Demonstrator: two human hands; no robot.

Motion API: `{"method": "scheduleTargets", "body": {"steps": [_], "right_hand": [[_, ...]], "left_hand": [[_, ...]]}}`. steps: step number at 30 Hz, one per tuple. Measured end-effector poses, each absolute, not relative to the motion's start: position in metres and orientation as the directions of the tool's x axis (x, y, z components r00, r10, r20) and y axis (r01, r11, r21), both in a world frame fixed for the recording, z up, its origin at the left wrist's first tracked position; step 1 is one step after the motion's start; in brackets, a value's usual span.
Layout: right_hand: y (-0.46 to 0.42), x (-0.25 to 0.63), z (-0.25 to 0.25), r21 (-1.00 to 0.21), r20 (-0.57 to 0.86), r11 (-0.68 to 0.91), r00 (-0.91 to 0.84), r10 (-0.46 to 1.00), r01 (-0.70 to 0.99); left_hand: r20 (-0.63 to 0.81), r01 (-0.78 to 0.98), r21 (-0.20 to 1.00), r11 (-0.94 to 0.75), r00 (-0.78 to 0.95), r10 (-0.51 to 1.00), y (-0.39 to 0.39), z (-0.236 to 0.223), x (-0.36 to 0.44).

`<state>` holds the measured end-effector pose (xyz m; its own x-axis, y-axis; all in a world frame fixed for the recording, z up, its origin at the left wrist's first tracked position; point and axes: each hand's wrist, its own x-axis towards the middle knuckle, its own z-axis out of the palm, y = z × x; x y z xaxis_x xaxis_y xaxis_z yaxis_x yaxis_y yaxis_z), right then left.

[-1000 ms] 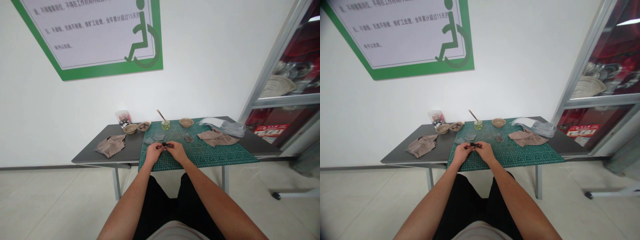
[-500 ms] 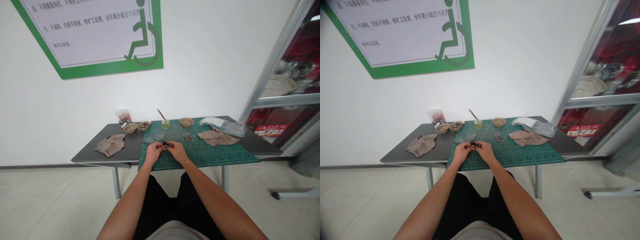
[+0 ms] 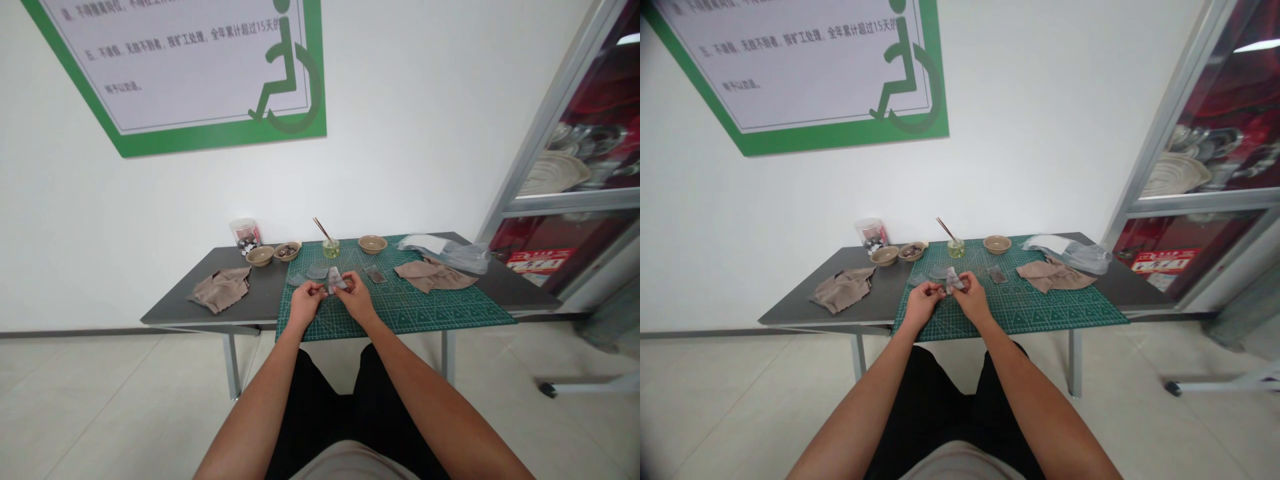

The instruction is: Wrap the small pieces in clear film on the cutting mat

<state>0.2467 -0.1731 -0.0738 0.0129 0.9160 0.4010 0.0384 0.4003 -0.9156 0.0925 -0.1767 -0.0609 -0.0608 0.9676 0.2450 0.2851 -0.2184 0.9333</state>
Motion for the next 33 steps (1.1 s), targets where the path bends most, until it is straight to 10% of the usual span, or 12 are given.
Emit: {"method": "scheduleTargets", "body": {"steps": [9, 19, 27, 33], "right_hand": [[-0.177, 0.251, -0.060, -0.851, 0.459, 0.400, 0.114, 0.881, 0.341], [-0.161, 0.267, -0.059, -0.963, 0.169, 0.170, -0.024, 0.985, 0.208], [-0.165, 0.267, -0.067, -0.603, 0.399, 0.369, -0.133, 0.907, 0.707], [-0.175, 0.266, -0.066, -0.500, 0.539, 0.517, -0.218, 0.814, 0.694]], "left_hand": [[0.353, 0.239, 0.916, -0.321, -0.106, 0.929, -0.173, -0.064, 0.090], [0.282, -0.091, 0.951, -0.295, -0.134, 0.950, -0.175, -0.064, 0.096], [0.412, 0.181, 0.904, -0.387, -0.130, 0.902, -0.174, -0.068, 0.092], [0.513, 0.449, 0.750, -0.486, 0.068, 0.856, -0.178, -0.062, 0.092]]}}
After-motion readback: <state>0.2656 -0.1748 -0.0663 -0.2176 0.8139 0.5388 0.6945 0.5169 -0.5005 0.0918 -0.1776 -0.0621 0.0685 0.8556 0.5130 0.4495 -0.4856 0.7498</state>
